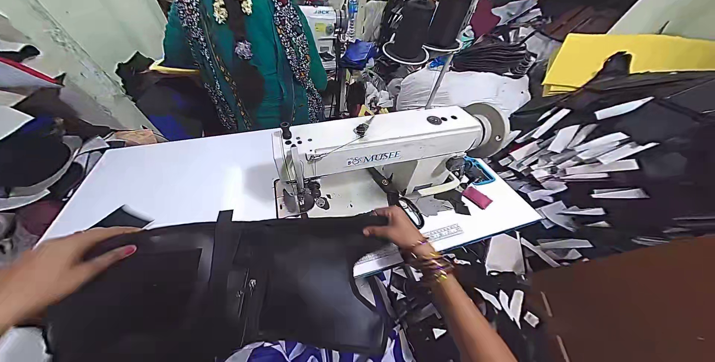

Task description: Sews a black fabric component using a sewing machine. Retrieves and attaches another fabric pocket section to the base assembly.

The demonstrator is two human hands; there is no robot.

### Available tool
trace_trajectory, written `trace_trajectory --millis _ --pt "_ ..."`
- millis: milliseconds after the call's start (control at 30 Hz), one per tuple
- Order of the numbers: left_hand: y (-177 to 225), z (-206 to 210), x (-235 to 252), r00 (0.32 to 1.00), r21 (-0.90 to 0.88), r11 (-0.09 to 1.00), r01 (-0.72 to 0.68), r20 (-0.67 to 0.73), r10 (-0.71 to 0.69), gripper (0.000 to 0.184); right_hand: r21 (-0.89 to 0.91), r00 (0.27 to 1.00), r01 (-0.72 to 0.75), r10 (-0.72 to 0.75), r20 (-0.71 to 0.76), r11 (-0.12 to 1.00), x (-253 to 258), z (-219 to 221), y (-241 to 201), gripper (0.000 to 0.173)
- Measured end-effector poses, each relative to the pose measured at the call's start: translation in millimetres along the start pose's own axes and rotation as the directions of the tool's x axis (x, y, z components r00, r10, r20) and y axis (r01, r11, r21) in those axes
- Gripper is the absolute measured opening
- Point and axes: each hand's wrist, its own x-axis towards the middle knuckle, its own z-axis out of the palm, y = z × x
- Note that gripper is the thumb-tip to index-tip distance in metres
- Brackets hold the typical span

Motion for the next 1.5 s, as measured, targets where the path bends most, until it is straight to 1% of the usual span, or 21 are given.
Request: trace_trajectory --millis 33,67,133,200,233,300,400,533,667,767,800,867,967,1033,1067,1133,1200,1267,1300,1400,1500 --pt "-11.3 39.5 5.1 0.995 0.077 0.995 -0.057 -0.078 0.063 0.048 -0.090 0.995 -0.049 0.041 -0.094 0.995 18.4 8.1 5.9 0.028" --pt "-9.1 78.7 7.8 0.974 0.110 0.980 -0.169 -0.136 0.183 0.058 -0.166 0.982 -0.101 0.072 -0.173 0.981 28.1 15.2 9.8 0.030" --pt "29.0 144.7 12.6 0.915 0.025 0.931 -0.364 -0.176 0.362 0.072 -0.238 0.916 -0.185 0.080 -0.392 0.953 24.6 16.8 20.6 0.029" --pt "67.8 195.5 8.3 0.909 -0.036 0.919 -0.392 -0.165 0.382 0.078 -0.226 0.781 -0.295 0.098 -0.617 0.929 -4.2 -4.5 40.6 0.025" --pt "78.0 210.7 7.0 0.917 -0.015 0.929 -0.369 -0.166 0.361 0.077 -0.205 0.722 -0.369 0.140 -0.677 0.907 -19.1 -19.9 49.3 0.026" --pt "83.4 217.4 13.5 0.938 0.001 0.954 -0.301 -0.179 0.296 0.080 -0.179 0.661 -0.465 0.205 -0.722 0.867 -29.5 -42.3 71.1 0.029" --pt "92.2 217.0 19.2 0.960 -0.013 0.976 -0.216 -0.188 0.210 0.081 -0.196 0.677 -0.556 0.304 -0.670 0.807 -20.6 -53.4 90.4 0.042" --pt "104.7 207.9 6.3 0.979 -0.046 0.990 -0.134 -0.162 0.125 0.077 -0.212 0.671 -0.506 0.227 -0.706 0.836 -12.8 -46.7 94.6 0.029" --pt "123.3 183.2 18.2 0.981 -0.063 0.983 -0.172 -0.106 0.165 0.074 -0.123 0.625 -0.359 0.141 -0.768 0.925 -25.9 -46.0 98.1 0.025" --pt "127.9 189.0 44.2 0.989 -0.107 0.983 -0.148 -0.023 0.146 0.068 0.056 0.542 -0.384 0.274 -0.795 0.922 -34.3 -49.8 91.7 0.025" --pt "127.1 195.8 50.0 0.991 -0.110 0.985 -0.131 0.004 0.132 0.067 0.081 0.527 -0.438 0.328 -0.784 0.895 -33.2 -52.5 92.9 0.025" --pt "126.7 207.9 55.5 0.991 -0.076 0.988 -0.136 -0.027 0.135 0.065 0.066 0.526 -0.518 0.378 -0.762 0.853 -32.9 -60.0 98.2 0.027" --pt "126.2 213.2 54.1 0.984 -0.097 0.982 -0.161 -0.089 0.152 0.064 0.200 0.472 -0.421 0.402 -0.785 0.885 -41.0 -64.9 107.3 0.018" --pt "124.6 216.8 54.3 0.979 -0.104 0.979 -0.174 -0.126 0.161 0.065 0.362 0.460 -0.286 0.459 -0.760 0.887 -43.3 -69.7 106.8 0.023" --pt "123.7 218.6 55.0 0.976 -0.103 0.978 -0.181 -0.145 0.165 0.067 0.400 0.455 -0.269 0.482 -0.749 0.876 -43.1 -73.4 104.5 0.027" --pt "121.9 221.7 55.3 0.971 -0.094 0.978 -0.187 -0.165 0.170 0.069 0.379 0.428 -0.341 0.501 -0.752 0.860 -46.2 -81.2 101.8 0.032" --pt "122.9 223.8 56.8 0.965 -0.089 0.976 -0.198 -0.193 0.178 0.070 0.214 0.385 -0.453 0.407 -0.828 0.865 -55.4 -90.9 94.3 0.031" --pt "124.5 223.9 56.3 0.966 -0.086 0.977 -0.195 -0.191 0.176 0.068 -0.035 0.381 -0.476 0.169 -0.909 0.879 -62.4 -90.8 73.2 0.027" --pt "124.8 223.4 55.3 0.968 -0.083 0.978 -0.190 -0.185 0.173 0.067 -0.160 0.393 -0.425 0.022 -0.919 0.891 -59.6 -83.2 58.6 0.025" --pt "126.9 219.9 45.1 0.979 -0.082 0.982 -0.168 -0.134 0.156 0.065 -0.436 0.485 -0.064 -0.354 -0.800 0.898 -23.6 -32.2 26.1 0.018" --pt "128.3 218.6 26.3 0.985 -0.078 0.986 -0.149 -0.097 0.141 0.063 -0.485 0.607 0.226 -0.512 -0.608 0.844 37.6 48.7 -3.9 0.014"
